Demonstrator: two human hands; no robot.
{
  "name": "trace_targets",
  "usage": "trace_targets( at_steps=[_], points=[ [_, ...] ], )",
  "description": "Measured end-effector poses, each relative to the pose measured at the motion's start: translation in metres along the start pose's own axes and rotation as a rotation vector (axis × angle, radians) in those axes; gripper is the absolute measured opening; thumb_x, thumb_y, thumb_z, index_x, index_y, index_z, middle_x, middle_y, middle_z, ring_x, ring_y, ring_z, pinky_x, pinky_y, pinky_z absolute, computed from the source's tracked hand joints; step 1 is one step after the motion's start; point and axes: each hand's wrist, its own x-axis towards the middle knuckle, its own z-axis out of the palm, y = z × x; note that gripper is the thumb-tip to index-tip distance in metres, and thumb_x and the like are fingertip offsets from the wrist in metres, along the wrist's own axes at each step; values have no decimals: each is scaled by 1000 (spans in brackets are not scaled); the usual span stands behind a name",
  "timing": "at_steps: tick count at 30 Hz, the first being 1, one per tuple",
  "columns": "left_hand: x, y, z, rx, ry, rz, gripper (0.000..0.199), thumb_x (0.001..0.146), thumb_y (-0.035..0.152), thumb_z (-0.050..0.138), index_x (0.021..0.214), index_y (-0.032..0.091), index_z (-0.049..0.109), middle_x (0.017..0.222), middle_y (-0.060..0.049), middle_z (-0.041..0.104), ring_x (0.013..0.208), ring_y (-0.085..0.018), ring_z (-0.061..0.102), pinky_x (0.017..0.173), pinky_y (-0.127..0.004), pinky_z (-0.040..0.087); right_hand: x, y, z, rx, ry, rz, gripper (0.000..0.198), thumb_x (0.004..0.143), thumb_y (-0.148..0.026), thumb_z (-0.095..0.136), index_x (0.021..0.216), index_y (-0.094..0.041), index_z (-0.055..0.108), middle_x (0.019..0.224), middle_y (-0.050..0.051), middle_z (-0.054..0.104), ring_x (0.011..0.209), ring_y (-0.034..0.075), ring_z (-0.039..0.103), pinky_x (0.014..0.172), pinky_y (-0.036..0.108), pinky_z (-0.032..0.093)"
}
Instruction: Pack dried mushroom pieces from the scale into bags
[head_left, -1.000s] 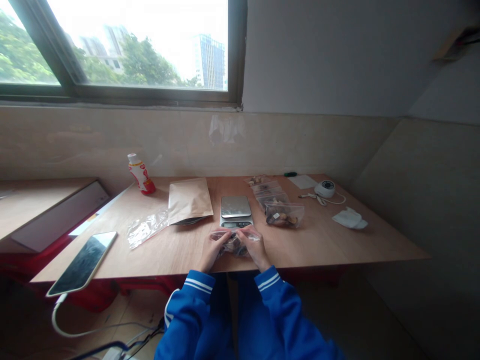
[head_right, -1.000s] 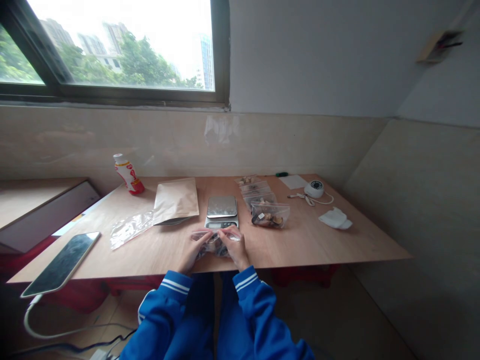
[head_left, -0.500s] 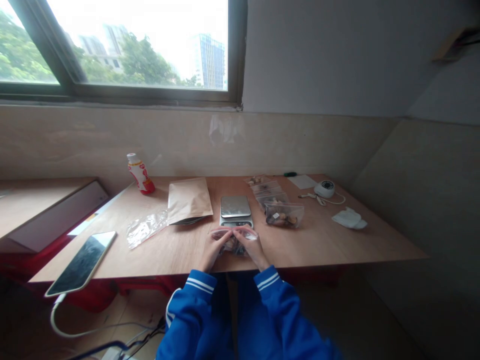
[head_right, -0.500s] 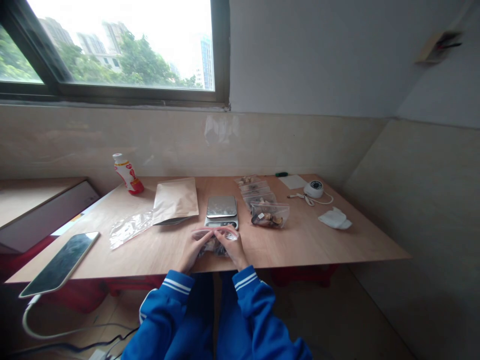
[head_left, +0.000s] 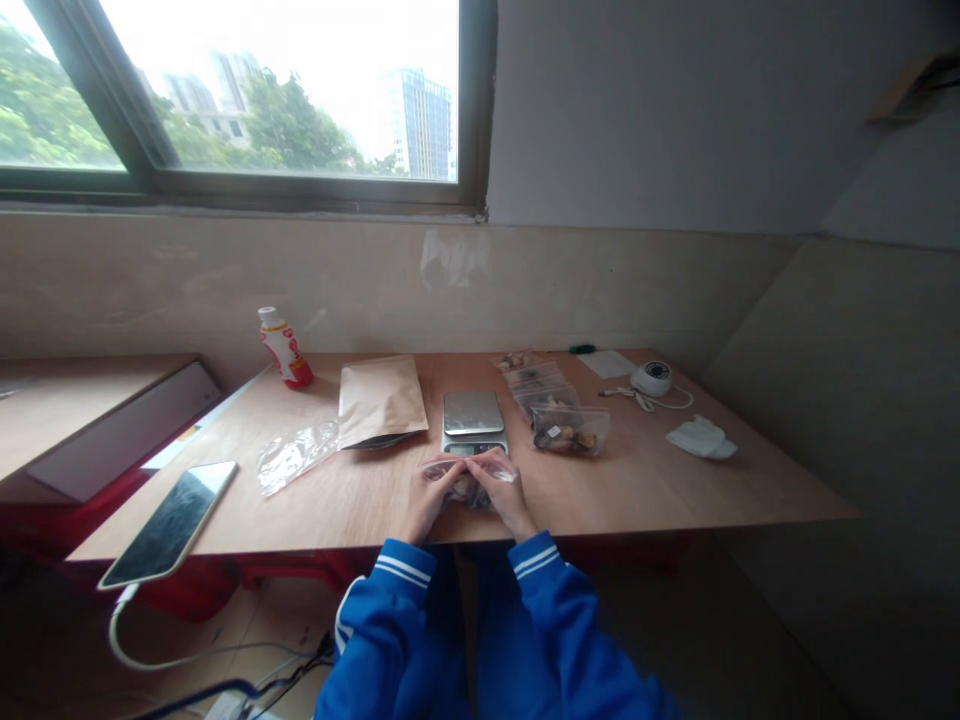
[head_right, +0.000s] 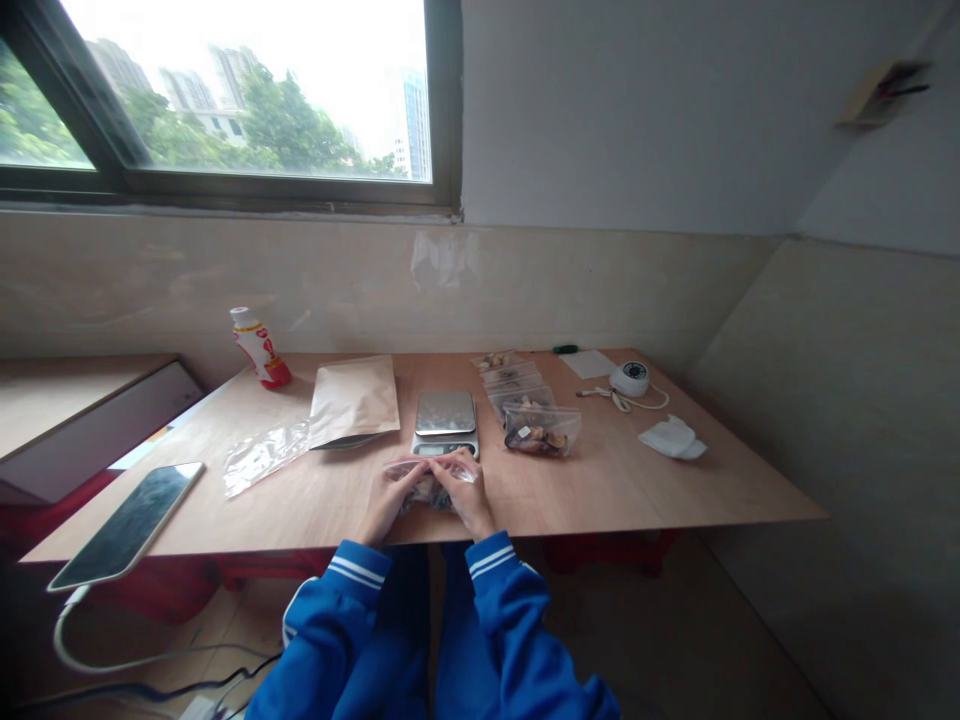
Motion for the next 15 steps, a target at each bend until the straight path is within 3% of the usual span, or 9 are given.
trace_targets(
  at_steps=[6,10,15],
  points=[
    [3,-9,-6,-141,171,-117,46,74,56,63,87,13,71,70,-5,69,58,-14,62,54,-23,47,0,2,-5,139,13,192,44,82,-55,55,97,-17,69,80,4,66,68,16,60,62,26,48],
    [3,-14,-8,-235,194,-144,53,78,62,55,87,12,70,69,-5,69,58,-14,62,54,-23,48,0,2,-8,127,140,185,44,78,-57,60,84,-15,68,69,3,66,63,15,58,61,26,47],
    [2,-12,-7,-243,195,-209,58,74,66,56,87,11,69,61,-3,67,45,-11,55,45,-22,42,1,1,-9,149,162,224,44,77,-58,60,77,-15,69,61,2,63,56,14,55,55,25,44]
  ],
)
